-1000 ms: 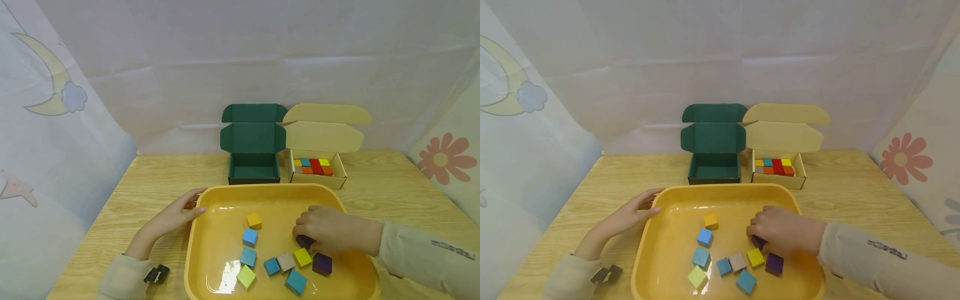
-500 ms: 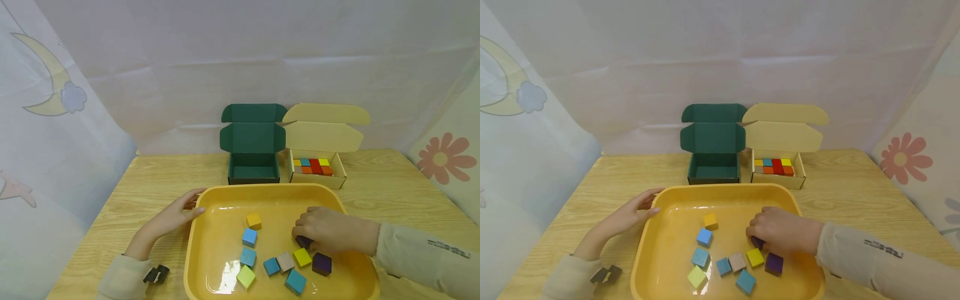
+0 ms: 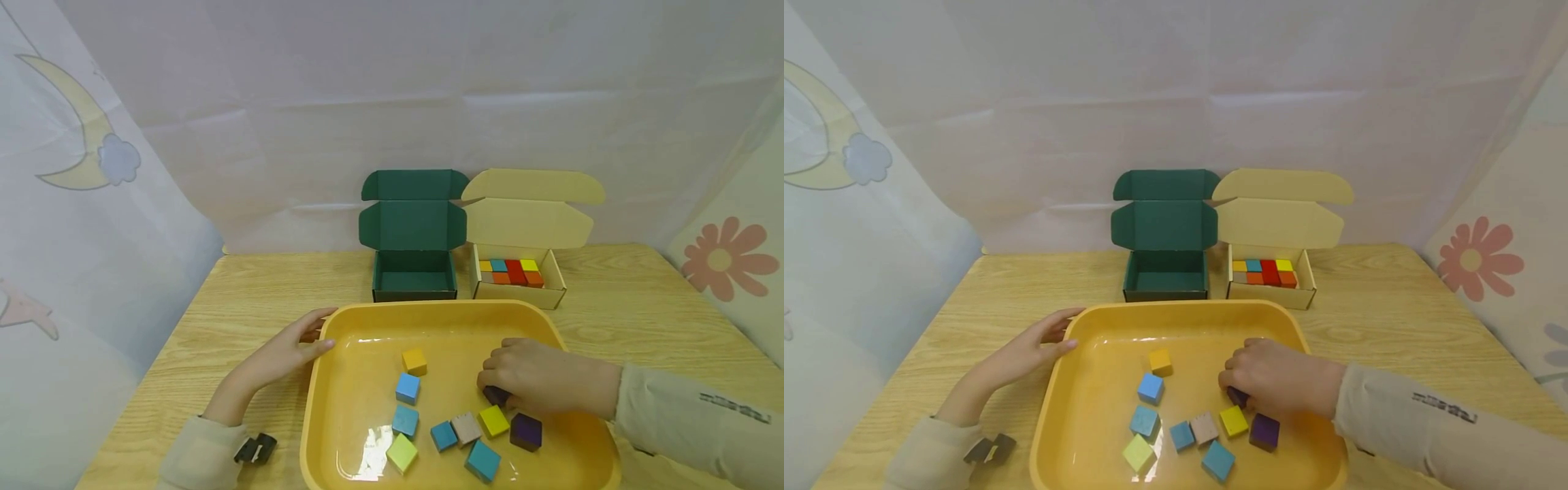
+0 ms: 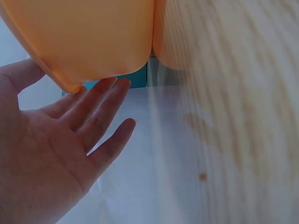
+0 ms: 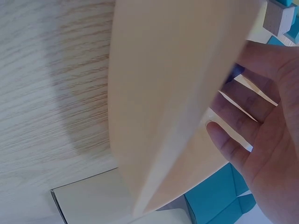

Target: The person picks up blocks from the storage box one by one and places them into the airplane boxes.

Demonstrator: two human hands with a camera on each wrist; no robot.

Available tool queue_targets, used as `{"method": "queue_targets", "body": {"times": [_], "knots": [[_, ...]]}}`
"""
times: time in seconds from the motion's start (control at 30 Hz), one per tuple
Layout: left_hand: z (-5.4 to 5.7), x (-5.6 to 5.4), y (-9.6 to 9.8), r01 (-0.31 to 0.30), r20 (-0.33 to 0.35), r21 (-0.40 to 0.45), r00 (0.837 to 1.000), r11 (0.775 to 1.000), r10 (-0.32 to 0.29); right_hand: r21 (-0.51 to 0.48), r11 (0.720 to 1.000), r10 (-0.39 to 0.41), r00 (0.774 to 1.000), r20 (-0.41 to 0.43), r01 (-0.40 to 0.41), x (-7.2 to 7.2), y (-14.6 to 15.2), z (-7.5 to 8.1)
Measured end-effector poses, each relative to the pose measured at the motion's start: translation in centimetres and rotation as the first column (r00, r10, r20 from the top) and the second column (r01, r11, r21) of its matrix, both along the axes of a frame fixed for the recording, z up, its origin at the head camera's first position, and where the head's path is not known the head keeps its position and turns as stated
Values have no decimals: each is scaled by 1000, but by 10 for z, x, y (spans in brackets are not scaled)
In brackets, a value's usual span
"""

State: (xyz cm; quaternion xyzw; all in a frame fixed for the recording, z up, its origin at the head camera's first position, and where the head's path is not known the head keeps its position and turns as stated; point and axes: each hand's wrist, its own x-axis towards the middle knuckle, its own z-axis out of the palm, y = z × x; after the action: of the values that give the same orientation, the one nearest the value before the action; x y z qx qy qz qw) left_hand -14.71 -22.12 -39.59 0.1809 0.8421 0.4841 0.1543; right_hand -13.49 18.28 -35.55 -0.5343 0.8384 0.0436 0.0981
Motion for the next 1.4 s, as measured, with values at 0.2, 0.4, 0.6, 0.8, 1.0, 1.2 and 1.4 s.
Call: {"method": "queue_targets", "body": {"times": [0.2, 0.4, 0.6, 0.8, 1.0, 1.2, 1.4], "knots": [[-1, 0, -1, -2, -13, -20, 1000, 1000, 2, -8, 1000, 9, 1000, -6, -9, 1, 0, 2], [-1, 0, -1, -2, -18, -30, 1000, 1000, 2, -25, 1000, 19, 1000, -14, -19, 0, 1, 4], [0, 1, -2, -6, -18, -35, 1000, 999, 6, -36, 999, 29, 999, -23, -30, 0, 0, 5], [2, 4, 1, -20, 34, -38, 999, 999, 21, -44, 998, 33, 999, -21, -34, 0, 0, 6], [6, 4, 15, -89, 57, -27, 994, 996, 91, -57, 998, 40, 999, -35, -42, 0, 2, 5], [3, -1, 35, -251, -94, -194, 967, 948, 237, -82, 995, 47, 996, -74, -53, -3, 2, 7], [4, -4, 42, -339, -125, -233, 940, 912, 318, -56, 997, 55, 993, -104, -61, -6, -5, 12]]}}
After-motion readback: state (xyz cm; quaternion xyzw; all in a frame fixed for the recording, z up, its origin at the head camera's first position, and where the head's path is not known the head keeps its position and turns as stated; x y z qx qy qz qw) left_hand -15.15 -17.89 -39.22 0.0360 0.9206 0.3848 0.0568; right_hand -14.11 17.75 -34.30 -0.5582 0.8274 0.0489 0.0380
